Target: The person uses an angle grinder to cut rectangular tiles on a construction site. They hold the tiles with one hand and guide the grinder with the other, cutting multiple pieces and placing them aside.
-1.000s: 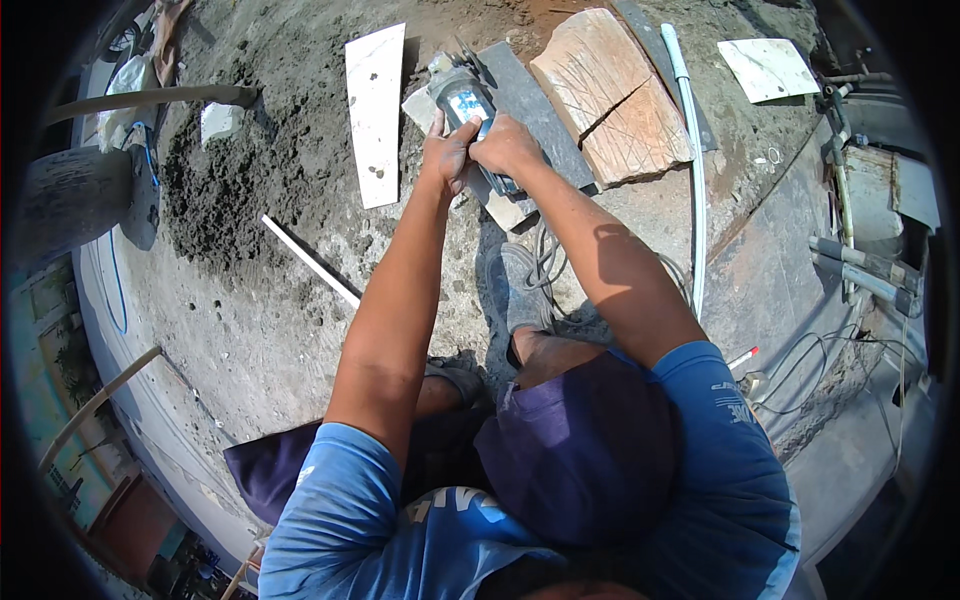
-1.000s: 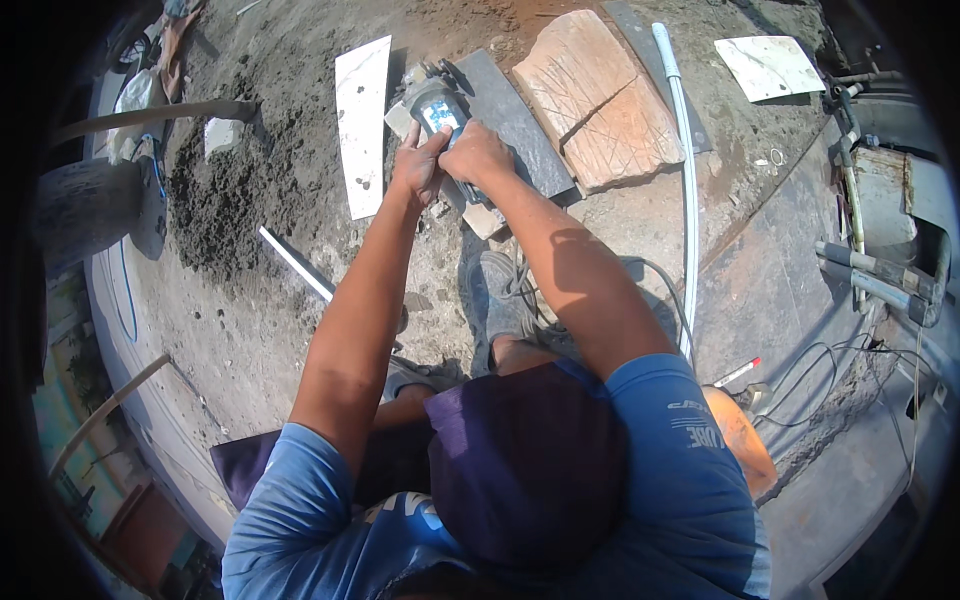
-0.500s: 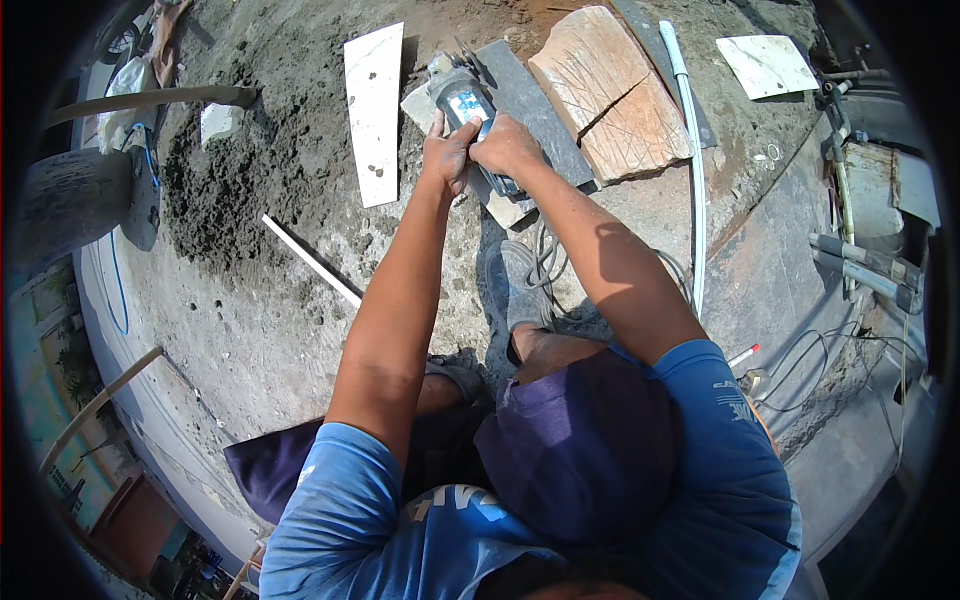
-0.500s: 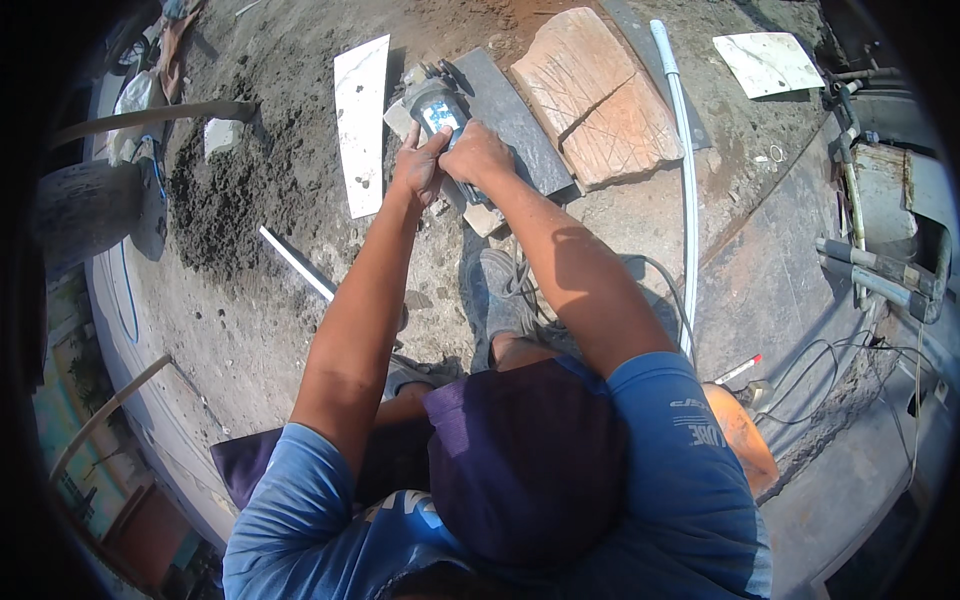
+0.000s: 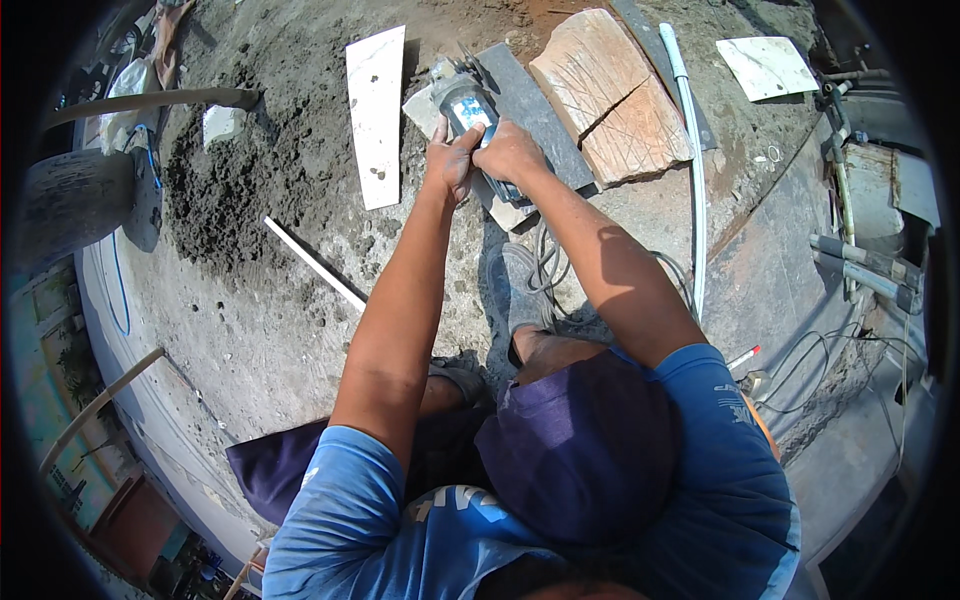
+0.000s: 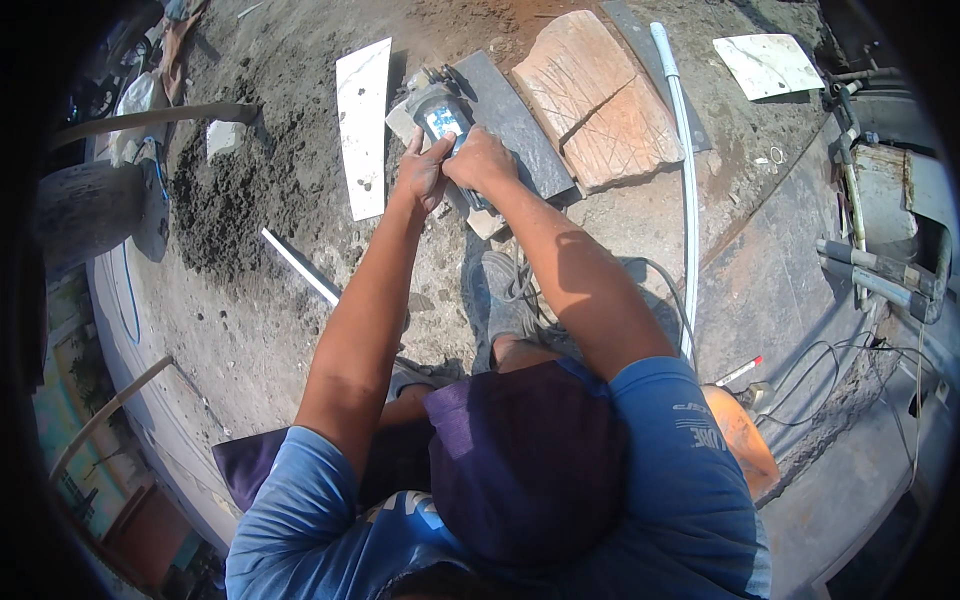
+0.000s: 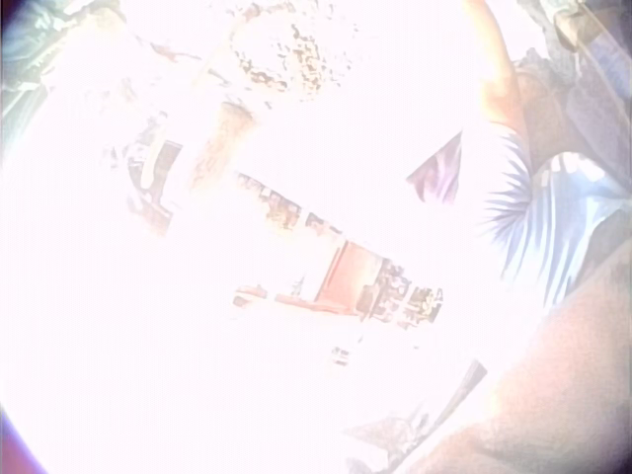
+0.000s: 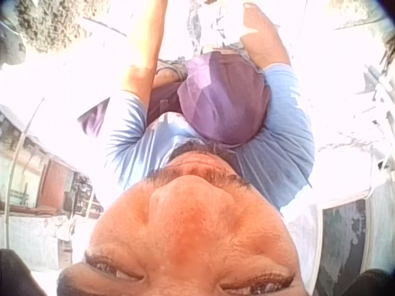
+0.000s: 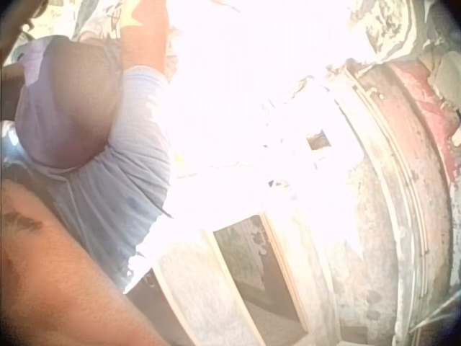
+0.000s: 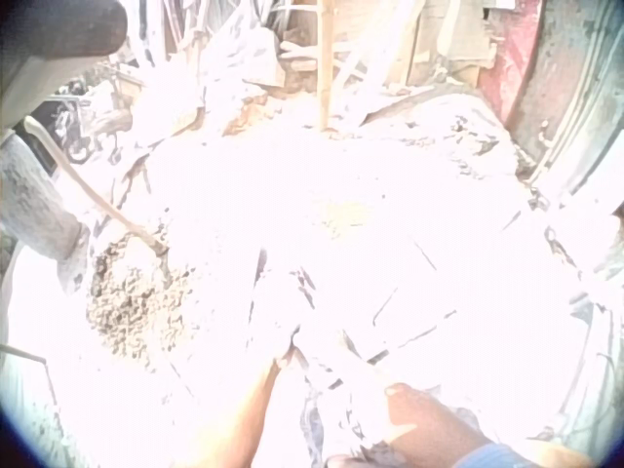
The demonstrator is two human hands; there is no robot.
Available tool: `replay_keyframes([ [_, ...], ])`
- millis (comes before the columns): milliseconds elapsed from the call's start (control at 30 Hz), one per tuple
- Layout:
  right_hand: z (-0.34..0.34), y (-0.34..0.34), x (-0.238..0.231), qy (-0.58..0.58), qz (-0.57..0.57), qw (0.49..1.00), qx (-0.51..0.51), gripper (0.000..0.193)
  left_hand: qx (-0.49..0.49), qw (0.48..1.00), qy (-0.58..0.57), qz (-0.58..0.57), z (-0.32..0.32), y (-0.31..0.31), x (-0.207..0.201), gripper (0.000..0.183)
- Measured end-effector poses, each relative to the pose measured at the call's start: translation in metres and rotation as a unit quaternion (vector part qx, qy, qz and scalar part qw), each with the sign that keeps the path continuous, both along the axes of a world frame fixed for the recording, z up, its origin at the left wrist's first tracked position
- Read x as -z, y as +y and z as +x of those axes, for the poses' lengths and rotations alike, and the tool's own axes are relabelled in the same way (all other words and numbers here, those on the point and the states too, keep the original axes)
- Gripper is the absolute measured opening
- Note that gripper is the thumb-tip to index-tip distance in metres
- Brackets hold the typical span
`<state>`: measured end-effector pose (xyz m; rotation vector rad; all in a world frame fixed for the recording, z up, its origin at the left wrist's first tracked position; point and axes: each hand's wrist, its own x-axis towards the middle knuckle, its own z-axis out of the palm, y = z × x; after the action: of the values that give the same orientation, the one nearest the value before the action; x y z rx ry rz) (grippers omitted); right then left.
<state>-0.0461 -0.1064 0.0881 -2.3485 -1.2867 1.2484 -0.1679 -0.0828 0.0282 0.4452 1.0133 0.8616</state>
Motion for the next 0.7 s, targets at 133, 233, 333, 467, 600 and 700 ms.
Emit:
replay_keyframes([
  [133,0.001,-0.001,0.002,0.0,-0.005,1.0,-0.005,0.067,0.002,1.0,0.002,0.002,0.001,-0.003,-0.003,0.106],
  [233,0.002,-0.003,0.0,-0.001,-0.009,1.0,-0.005,0.067,0.003,1.0,0.008,-0.003,0.002,-0.005,-0.006,0.106],
  [333,0.001,-0.003,-0.001,0.001,-0.014,1.0,-0.007,0.067,-0.001,1.0,-0.002,-0.003,0.002,-0.008,-0.008,0.105],
  [467,0.002,-0.004,-0.001,0.005,-0.02,1.0,-0.002,0.068,0.008,1.0,-0.003,-0.015,0.002,-0.008,-0.011,0.103],
  [600,0.001,-0.007,-0.002,0.007,-0.021,1.0,0.001,0.068,0.009,1.0,0.0,-0.015,0.002,-0.01,-0.012,0.101],
  [700,0.001,-0.008,-0.002,0.009,-0.014,1.0,0.007,0.068,0.007,1.0,-0.004,-0.015,0.002,-0.011,-0.01,0.098],
])
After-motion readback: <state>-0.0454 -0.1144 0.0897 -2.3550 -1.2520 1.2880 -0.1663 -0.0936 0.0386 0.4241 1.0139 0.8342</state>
